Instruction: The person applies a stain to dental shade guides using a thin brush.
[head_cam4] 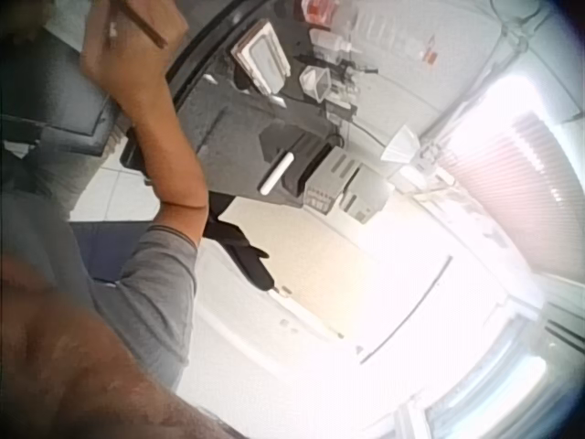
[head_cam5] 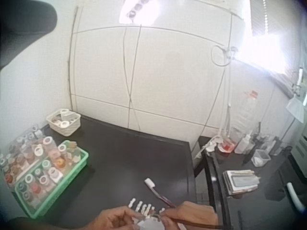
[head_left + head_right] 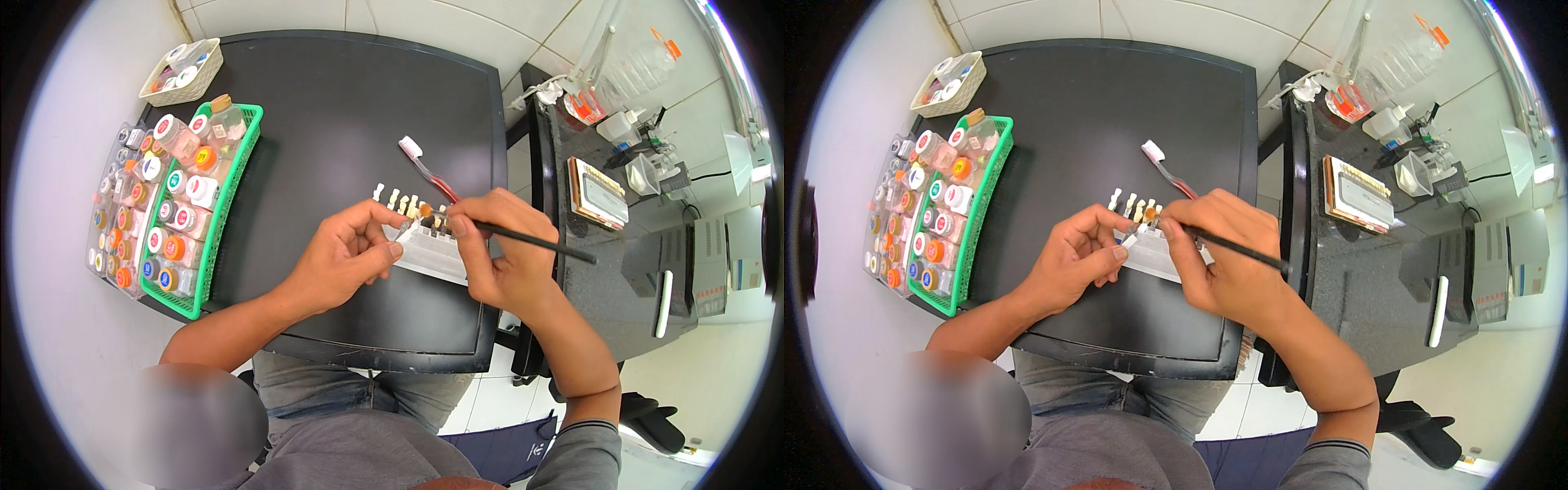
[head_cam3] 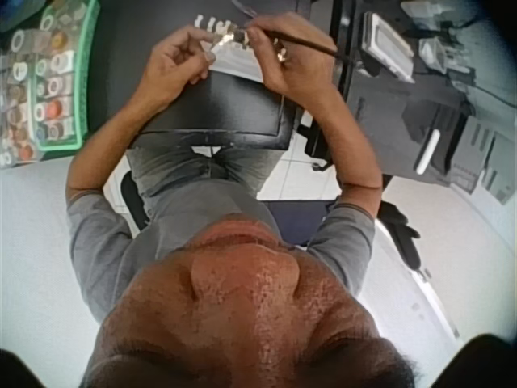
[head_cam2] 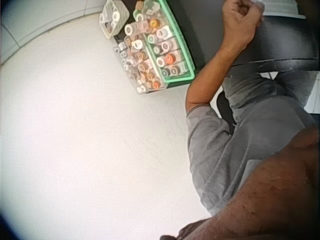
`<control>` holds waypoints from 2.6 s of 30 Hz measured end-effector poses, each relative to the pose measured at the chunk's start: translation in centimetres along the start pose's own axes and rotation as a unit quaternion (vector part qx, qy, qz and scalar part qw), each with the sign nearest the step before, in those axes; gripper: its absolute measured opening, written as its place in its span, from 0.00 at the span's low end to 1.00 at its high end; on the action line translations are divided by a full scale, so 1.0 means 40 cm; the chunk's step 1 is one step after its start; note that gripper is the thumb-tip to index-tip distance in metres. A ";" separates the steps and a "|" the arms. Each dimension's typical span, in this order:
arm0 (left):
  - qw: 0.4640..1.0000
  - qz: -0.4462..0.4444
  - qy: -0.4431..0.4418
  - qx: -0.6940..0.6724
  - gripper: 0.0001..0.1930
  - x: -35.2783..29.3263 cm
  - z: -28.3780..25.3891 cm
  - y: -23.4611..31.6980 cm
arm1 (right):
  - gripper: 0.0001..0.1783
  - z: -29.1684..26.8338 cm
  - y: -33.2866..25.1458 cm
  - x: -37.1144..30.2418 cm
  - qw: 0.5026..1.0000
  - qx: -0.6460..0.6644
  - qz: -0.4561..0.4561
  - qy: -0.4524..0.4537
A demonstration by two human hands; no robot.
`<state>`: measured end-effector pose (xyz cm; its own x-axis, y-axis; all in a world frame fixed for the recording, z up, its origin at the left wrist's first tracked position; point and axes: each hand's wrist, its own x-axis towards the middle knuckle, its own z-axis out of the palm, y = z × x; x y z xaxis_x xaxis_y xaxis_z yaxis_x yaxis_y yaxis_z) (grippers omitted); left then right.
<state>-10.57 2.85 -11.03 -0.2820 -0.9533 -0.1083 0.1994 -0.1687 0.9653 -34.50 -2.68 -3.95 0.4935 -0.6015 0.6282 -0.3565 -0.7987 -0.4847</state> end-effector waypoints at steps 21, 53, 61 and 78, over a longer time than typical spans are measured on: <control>1.000 0.011 -0.014 0.007 0.13 -0.002 -0.003 -0.008 | 0.08 0.004 -0.009 0.002 0.999 0.015 -0.022 -0.018; 0.999 0.032 -0.014 -0.037 0.16 0.005 0.004 0.005 | 0.12 -0.017 0.066 0.009 0.999 0.014 0.015 -0.040; 0.997 0.068 0.025 -0.024 0.13 0.011 -0.032 -0.019 | 0.17 -0.020 0.072 0.018 0.994 0.012 0.050 -0.099; 0.909 0.291 0.062 0.291 0.18 0.028 -0.020 0.002 | 0.29 0.006 0.039 0.007 0.991 0.054 0.032 -0.118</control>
<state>-10.12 1.55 -11.25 -0.1717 -0.8656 0.4704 -0.2593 0.5004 0.8260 -34.72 -4.08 -4.66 0.6492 -0.6206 0.4397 -0.3130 -0.7449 -0.5893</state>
